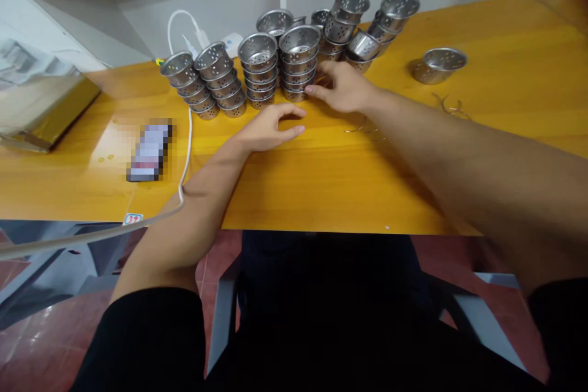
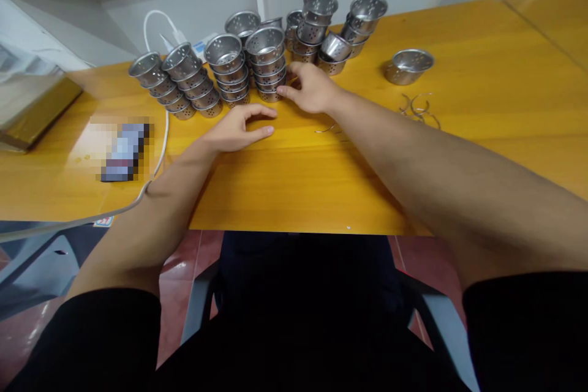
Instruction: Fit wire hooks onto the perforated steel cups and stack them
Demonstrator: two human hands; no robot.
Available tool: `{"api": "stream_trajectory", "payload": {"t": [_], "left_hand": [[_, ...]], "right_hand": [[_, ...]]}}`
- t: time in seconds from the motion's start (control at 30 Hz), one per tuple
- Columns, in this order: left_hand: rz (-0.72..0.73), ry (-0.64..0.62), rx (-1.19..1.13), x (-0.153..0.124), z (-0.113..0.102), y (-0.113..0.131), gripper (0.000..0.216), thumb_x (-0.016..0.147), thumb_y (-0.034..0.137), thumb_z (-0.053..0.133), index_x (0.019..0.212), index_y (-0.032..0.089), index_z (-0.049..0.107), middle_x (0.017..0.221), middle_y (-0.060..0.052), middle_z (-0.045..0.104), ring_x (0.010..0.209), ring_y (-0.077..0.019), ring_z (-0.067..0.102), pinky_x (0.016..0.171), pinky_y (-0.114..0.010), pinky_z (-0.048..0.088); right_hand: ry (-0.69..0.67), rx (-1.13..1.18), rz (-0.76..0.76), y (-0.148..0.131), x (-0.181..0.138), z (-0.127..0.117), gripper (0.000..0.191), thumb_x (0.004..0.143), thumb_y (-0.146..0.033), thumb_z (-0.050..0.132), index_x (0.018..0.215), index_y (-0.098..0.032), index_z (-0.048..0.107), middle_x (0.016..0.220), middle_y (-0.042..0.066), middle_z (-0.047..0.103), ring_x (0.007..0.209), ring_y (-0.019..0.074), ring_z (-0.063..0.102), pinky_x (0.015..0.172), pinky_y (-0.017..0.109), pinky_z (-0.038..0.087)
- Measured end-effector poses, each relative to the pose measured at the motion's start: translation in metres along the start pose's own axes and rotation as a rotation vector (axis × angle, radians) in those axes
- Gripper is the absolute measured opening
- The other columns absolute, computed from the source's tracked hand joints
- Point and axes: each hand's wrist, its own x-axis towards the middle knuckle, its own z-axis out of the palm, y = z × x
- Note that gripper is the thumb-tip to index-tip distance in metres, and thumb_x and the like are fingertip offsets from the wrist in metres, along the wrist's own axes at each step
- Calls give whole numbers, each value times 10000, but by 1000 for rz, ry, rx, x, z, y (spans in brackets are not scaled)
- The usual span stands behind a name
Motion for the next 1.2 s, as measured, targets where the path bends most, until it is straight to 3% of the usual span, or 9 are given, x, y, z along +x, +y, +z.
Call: {"api": "stream_trajectory", "payload": {"t": [0.1, 0.27, 0.37, 0.47, 0.6, 0.7, 0.97, 1.07, 1.2], "left_hand": [[-16, 45, -8, 1, 1, -5, 480, 1035, 369, 833, 1455, 138, 858, 1573, -178, 889, 1496, -340, 849, 1436, -546, 652], [-57, 137, -34, 5, -1, -19, 349, 1053, 281, 831, 1386, 179, 851, 1512, -145, 903, 1437, -320, 865, 1405, -550, 675], [-49, 168, -48, 6, -4, -25, 324, 1055, 277, 836, 1366, 184, 845, 1495, -145, 902, 1433, -330, 864, 1407, -566, 670], [-35, 193, -39, 6, -6, -27, 350, 1054, 301, 834, 1382, 179, 837, 1522, -163, 885, 1458, -347, 853, 1424, -582, 651], [-22, 230, -31, 5, -6, -29, 388, 1032, 314, 828, 1387, 158, 815, 1540, -188, 871, 1473, -355, 844, 1437, -585, 639], [-57, 233, -14, 6, -5, -31, 423, 1031, 307, 824, 1429, 168, 788, 1578, -180, 858, 1491, -335, 836, 1433, -552, 643], [-119, 295, -1, 11, -4, -57, 558, 1075, 404, 863, 1562, 168, 726, 1807, -243, 672, 1640, -372, 754, 1454, -542, 616], [-151, 310, 14, 13, -5, -73, 642, 1071, 499, 921, 1609, 225, 703, 1956, -227, 491, 1676, -381, 730, 1450, -531, 619], [-159, 314, 3, 15, -6, -90, 690, 1047, 578, 966, 1604, 273, 699, 1967, -206, 470, 1661, -372, 736, 1456, -548, 617]], "right_hand": [[23, 9, 30, -7, 9, 7, 546, 1217, -743, 753, 1494, -273, 768, 1438, 72, 893, 1163, 277, 778, 1116, 511, 655], [36, -45, 60, -17, 22, 16, 389, 1221, -537, 796, 1444, -221, 757, 1402, 91, 898, 1114, 265, 771, 1063, 463, 641], [48, -112, 115, -19, 31, 21, 359, 1250, -583, 749, 1446, -282, 728, 1386, 62, 903, 1098, 262, 758, 1076, 472, 630], [79, -90, 150, -16, 38, 29, 469, 1225, -716, 721, 1502, -337, 715, 1383, 22, 917, 1145, 278, 754, 1135, 516, 617], [101, 84, 103, -7, 33, 35, 794, 1145, -777, 734, 1741, -273, 591, 1485, 55, 899, 1235, 298, 783, 1168, 561, 633], [85, 88, 62, -5, 23, 36, 714, 1128, -848, 682, 1609, -322, 729, 1511, 71, 886, 1273, 317, 784, 1192, 592, 641], [50, 1, -101, -10, 13, 37, 622, 1045, -643, 765, 1575, -321, 813, 1637, 121, 830, 1469, 419, 801, 1344, 672, 619], [70, 45, -115, -6, 14, 40, 602, 1048, -671, 785, 1541, -329, 832, 1630, 121, 831, 1473, 456, 796, 1357, 687, 610], [73, 60, -73, -4, 12, 42, 626, 1044, -759, 787, 1485, -319, 851, 1568, 131, 843, 1422, 481, 784, 1344, 704, 599]]}}
